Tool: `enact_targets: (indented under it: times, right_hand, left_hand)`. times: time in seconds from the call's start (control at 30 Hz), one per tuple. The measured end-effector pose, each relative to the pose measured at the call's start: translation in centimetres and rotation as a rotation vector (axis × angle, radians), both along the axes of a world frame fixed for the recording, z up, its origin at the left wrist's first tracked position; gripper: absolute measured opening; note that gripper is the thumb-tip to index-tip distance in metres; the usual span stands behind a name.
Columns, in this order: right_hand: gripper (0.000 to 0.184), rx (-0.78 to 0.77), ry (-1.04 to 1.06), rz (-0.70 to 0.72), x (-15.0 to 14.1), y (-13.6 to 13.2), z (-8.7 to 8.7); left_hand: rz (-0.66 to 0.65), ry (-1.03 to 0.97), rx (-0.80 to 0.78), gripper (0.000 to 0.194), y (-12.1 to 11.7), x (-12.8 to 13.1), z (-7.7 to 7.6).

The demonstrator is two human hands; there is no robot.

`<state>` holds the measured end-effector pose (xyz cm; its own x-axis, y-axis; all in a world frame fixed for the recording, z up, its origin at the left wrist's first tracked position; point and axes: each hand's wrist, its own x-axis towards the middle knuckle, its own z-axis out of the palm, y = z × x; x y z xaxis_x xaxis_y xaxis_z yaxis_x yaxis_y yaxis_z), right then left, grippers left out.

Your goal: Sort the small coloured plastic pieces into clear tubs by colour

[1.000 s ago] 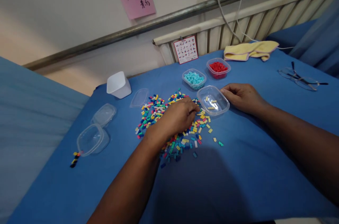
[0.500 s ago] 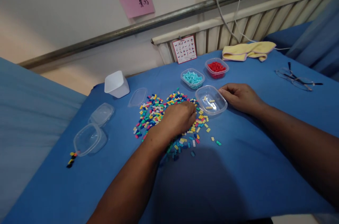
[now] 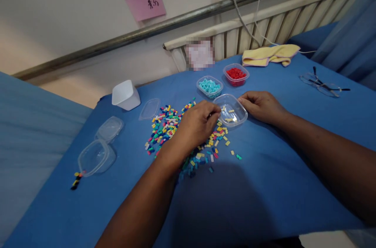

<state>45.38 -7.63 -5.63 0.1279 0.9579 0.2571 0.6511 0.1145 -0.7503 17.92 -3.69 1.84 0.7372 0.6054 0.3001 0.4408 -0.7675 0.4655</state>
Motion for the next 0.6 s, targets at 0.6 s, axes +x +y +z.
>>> enact_targets:
  times: [0.6]
  right_hand:
    - [0.029, -0.009, -0.005, -0.002, 0.1, -0.1, -0.1]
  left_hand:
    - [-0.113, 0.576, -0.269, 0.011, 0.1, -1.7, 1.9]
